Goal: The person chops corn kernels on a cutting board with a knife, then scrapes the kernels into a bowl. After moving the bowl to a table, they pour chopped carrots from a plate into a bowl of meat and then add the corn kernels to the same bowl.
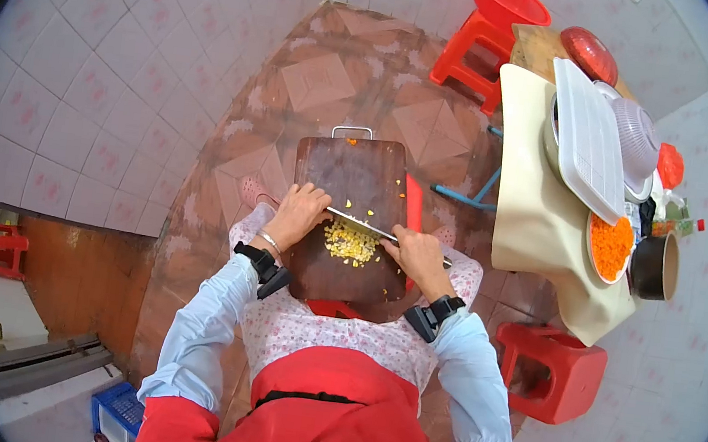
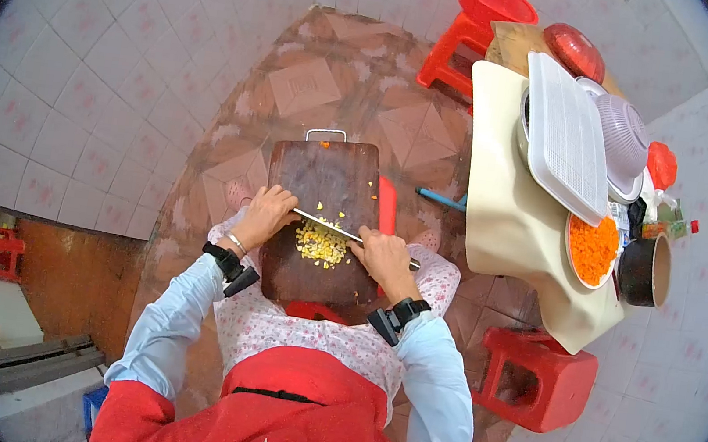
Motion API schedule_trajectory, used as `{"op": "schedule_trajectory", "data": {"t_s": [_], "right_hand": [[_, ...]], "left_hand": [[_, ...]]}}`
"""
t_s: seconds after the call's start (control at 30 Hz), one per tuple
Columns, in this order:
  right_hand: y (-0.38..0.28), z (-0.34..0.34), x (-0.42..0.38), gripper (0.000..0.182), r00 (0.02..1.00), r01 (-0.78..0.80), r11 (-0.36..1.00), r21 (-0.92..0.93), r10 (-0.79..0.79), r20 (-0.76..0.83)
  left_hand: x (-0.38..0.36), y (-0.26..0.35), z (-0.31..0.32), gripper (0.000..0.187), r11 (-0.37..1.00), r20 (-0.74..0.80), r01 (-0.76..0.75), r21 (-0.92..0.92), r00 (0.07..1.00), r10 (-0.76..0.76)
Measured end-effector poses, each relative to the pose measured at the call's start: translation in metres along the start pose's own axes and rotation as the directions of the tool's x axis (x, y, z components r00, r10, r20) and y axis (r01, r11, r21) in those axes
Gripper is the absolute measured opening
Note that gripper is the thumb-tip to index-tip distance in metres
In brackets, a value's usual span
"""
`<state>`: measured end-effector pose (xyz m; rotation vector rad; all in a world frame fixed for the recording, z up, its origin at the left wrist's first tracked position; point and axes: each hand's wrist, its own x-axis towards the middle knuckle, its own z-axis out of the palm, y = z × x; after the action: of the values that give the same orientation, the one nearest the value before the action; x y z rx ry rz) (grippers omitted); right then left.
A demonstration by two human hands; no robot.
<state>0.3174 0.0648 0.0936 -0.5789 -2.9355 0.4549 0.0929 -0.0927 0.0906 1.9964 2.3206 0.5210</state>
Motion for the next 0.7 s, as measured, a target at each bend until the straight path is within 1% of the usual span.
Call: {"op": "schedule_trajectory", "data": {"t_s": [0.07,0.1,0.17,0.23,0.3,0.37,0.43,0.53,0.63,0.7], "right_hand": [[-0.006,-0.011,0.002,0.032,1.000,-0.016,1.000,0.004,0.016,0.020],[-0.008,-0.014,0.001,0.032,0.999,-0.032,0.999,0.003,0.032,0.039],[-0.009,-0.003,-0.002,0.032,0.999,-0.033,0.999,0.012,0.032,0.026],[-0.008,0.007,-0.003,0.032,1.000,-0.029,0.999,0.021,0.028,0.009],[-0.009,0.013,-0.001,0.032,1.000,-0.012,1.000,0.015,0.012,-0.012],[-0.009,0.010,-0.003,0.032,1.000,-0.004,1.000,0.016,0.004,-0.002],[-0.011,-0.003,0.000,0.032,1.000,0.010,1.000,0.009,-0.010,0.010],[-0.018,-0.007,-0.007,0.031,0.999,0.007,1.000,-0.020,-0.006,0.039],[-0.018,0.009,-0.011,0.030,1.000,0.025,1.000,-0.014,-0.025,0.009],[-0.020,0.009,-0.011,0.029,1.000,0.022,1.000,-0.001,-0.022,0.005]], "left_hand": [[-0.001,0.000,-0.007,0.017,1.000,0.004,-0.004,-0.018,1.000,0.004],[0.000,0.001,-0.015,0.017,1.000,-0.004,-0.010,0.006,1.000,0.010],[-0.001,0.002,-0.016,0.017,1.000,-0.018,-0.014,0.028,1.000,0.015],[-0.006,-0.002,-0.010,0.017,0.999,0.057,-0.019,0.033,0.998,0.017],[-0.004,-0.007,-0.005,0.017,0.999,0.041,-0.003,0.043,0.999,0.001],[-0.009,-0.006,-0.004,0.017,0.999,0.035,0.009,0.044,0.999,-0.011],[-0.013,-0.001,-0.013,0.017,1.000,-0.004,-0.005,0.006,1.000,0.005],[-0.021,0.005,-0.023,0.017,1.000,0.002,0.012,0.011,1.000,-0.012],[-0.030,0.004,-0.004,0.017,0.999,-0.007,0.005,0.050,1.000,-0.005],[-0.028,-0.001,0.001,0.017,0.999,-0.014,0.015,0.040,1.000,-0.015]]}}
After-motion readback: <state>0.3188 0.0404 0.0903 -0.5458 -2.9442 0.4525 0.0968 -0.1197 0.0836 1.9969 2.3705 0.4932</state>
